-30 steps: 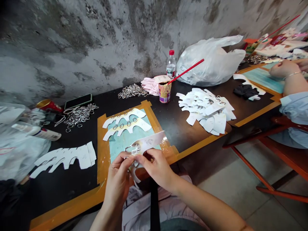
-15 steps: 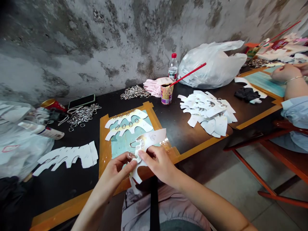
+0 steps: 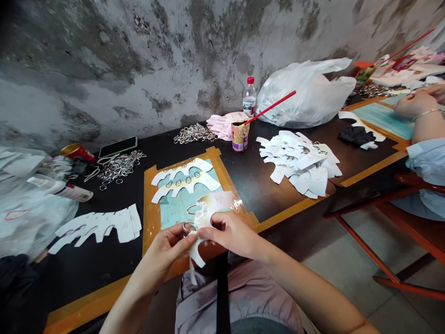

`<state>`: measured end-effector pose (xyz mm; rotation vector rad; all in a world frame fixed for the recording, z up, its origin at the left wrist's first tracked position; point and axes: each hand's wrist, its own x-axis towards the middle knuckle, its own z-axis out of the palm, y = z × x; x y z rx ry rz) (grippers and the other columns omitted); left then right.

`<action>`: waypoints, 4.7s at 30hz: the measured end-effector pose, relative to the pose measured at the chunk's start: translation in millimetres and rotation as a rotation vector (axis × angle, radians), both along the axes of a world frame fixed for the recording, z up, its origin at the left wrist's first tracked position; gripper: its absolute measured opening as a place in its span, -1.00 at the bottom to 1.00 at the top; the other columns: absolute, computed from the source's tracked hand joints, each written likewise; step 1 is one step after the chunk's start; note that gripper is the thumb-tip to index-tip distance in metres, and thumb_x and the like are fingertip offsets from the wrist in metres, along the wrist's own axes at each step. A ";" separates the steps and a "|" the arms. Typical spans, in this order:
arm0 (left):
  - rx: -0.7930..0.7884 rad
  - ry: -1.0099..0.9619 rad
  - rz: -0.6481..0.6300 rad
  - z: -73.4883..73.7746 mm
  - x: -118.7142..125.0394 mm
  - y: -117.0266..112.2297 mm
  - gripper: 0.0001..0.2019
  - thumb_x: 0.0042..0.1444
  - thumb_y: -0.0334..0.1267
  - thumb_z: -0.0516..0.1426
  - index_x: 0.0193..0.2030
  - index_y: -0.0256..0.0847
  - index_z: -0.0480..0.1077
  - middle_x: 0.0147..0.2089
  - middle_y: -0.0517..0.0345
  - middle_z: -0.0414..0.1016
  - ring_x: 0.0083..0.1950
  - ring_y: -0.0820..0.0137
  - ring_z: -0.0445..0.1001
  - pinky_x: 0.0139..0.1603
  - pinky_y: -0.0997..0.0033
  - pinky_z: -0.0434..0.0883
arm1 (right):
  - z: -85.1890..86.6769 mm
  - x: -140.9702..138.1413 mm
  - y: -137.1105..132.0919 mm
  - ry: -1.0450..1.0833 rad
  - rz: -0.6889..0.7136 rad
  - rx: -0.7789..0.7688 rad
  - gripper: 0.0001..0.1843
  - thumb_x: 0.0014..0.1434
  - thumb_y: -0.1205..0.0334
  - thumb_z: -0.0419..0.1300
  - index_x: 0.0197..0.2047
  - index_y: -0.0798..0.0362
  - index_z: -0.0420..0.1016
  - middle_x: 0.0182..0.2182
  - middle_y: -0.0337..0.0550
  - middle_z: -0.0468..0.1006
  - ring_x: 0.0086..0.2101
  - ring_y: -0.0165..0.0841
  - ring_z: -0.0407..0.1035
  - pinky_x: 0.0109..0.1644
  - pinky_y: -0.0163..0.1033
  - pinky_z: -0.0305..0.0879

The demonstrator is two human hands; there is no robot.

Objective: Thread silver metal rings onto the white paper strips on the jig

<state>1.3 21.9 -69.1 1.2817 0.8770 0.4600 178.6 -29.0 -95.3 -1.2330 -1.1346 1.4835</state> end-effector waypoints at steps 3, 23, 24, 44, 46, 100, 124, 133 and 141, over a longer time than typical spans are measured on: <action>-0.272 -0.186 -0.071 1.5 -0.9 -0.3 -0.81 0.07 -0.14 0.23 -0.35 -0.24 0.47 -0.36 0.10 0.50 -0.31 0.41 0.45 -0.20 0.41 0.38 | 5.4 3.9 -1.1 0.182 0.104 -0.030 -0.63 0.08 -0.05 0.31 -0.42 0.12 0.46 -0.50 -0.25 0.46 -0.47 -0.46 0.32 -0.37 -0.35 0.22; 0.080 0.063 -0.100 -0.4 -6.5 5.0 -0.79 0.10 -0.11 0.20 -0.34 -0.22 0.44 -0.32 0.10 0.43 -0.29 0.38 0.37 -0.26 0.43 0.33 | 6.4 -1.1 -2.6 -0.003 0.135 0.063 -0.70 0.16 0.05 0.20 -0.43 0.06 0.24 -0.53 -0.35 0.25 -0.50 -0.50 0.14 -0.46 -0.40 0.05; 0.081 0.065 -0.095 -1.4 -6.2 4.4 -0.79 0.09 -0.11 0.20 -0.33 -0.23 0.44 -0.31 0.10 0.44 -0.28 0.38 0.37 -0.24 0.43 0.33 | 7.2 -1.3 -2.7 0.020 0.145 0.052 -0.73 0.15 0.08 0.20 -0.41 0.06 0.26 -0.51 -0.34 0.29 -0.49 -0.49 0.17 -0.45 -0.39 0.08; 0.471 0.189 0.055 12.8 -6.9 0.5 -0.83 0.08 -0.13 0.24 -0.22 -0.10 0.44 -0.17 0.13 0.50 -0.07 0.29 0.43 -0.02 0.37 0.30 | -2.0 -0.2 -9.2 0.100 -0.047 0.126 -0.79 0.13 0.07 0.24 -0.30 0.05 0.45 -0.33 -0.19 0.43 -0.26 -0.31 0.30 -0.16 -0.25 0.27; 0.381 0.178 -0.008 13.2 -4.0 1.7 -0.83 0.05 -0.10 0.26 -0.29 -0.12 0.47 -0.23 0.13 0.52 -0.14 0.29 0.45 -0.09 0.37 0.33 | 0.4 -0.6 -10.0 0.093 -0.046 0.118 -0.78 0.11 0.07 0.25 -0.33 0.07 0.45 -0.39 -0.19 0.42 -0.32 -0.34 0.30 -0.24 -0.27 0.26; -0.637 -0.792 0.413 -61.7 17.6 -38.4 -0.49 -0.06 0.11 0.30 -0.06 -0.19 0.50 -0.03 -0.07 0.54 -0.01 0.21 0.50 0.13 0.22 0.38 | -23.6 -20.6 -11.9 0.552 -0.309 0.042 -0.63 0.22 0.02 0.20 -0.47 0.14 0.49 -0.53 -0.21 0.43 -0.41 -0.42 0.32 -0.26 -0.32 0.24; -0.450 -0.527 0.649 -52.1 34.1 -46.3 -0.75 -0.04 -0.25 0.36 -0.53 -0.29 0.38 -0.55 0.30 0.35 -0.46 0.59 0.33 -0.30 0.59 0.37 | -32.3 -37.0 -17.1 0.473 -0.306 -0.022 -0.57 0.18 -0.08 0.21 -0.24 0.19 0.56 -0.46 -0.10 0.57 -0.35 -0.28 0.48 -0.17 -0.20 0.39; -0.467 -0.526 0.688 -45.5 29.2 -47.4 -0.69 -0.18 -0.23 0.42 -0.41 -0.26 0.39 -0.56 0.37 0.26 -0.53 0.63 0.22 -0.42 0.60 0.32 | -46.0 -34.1 -21.2 0.334 -0.365 0.035 -0.67 0.20 0.02 0.23 -0.18 0.14 0.57 -0.30 -0.07 0.61 -0.23 -0.27 0.48 -0.02 -0.14 0.38; -0.459 -0.565 0.708 -48.1 35.2 -50.5 -0.68 -0.21 -0.20 0.44 -0.50 -0.26 0.39 -0.57 0.35 0.29 -0.51 0.63 0.24 -0.32 0.58 0.37 | -49.0 -35.8 -19.9 0.383 -0.362 -0.020 -0.61 0.18 -0.07 0.22 -0.30 0.15 0.53 -0.39 -0.10 0.57 -0.31 -0.31 0.46 -0.12 -0.19 0.38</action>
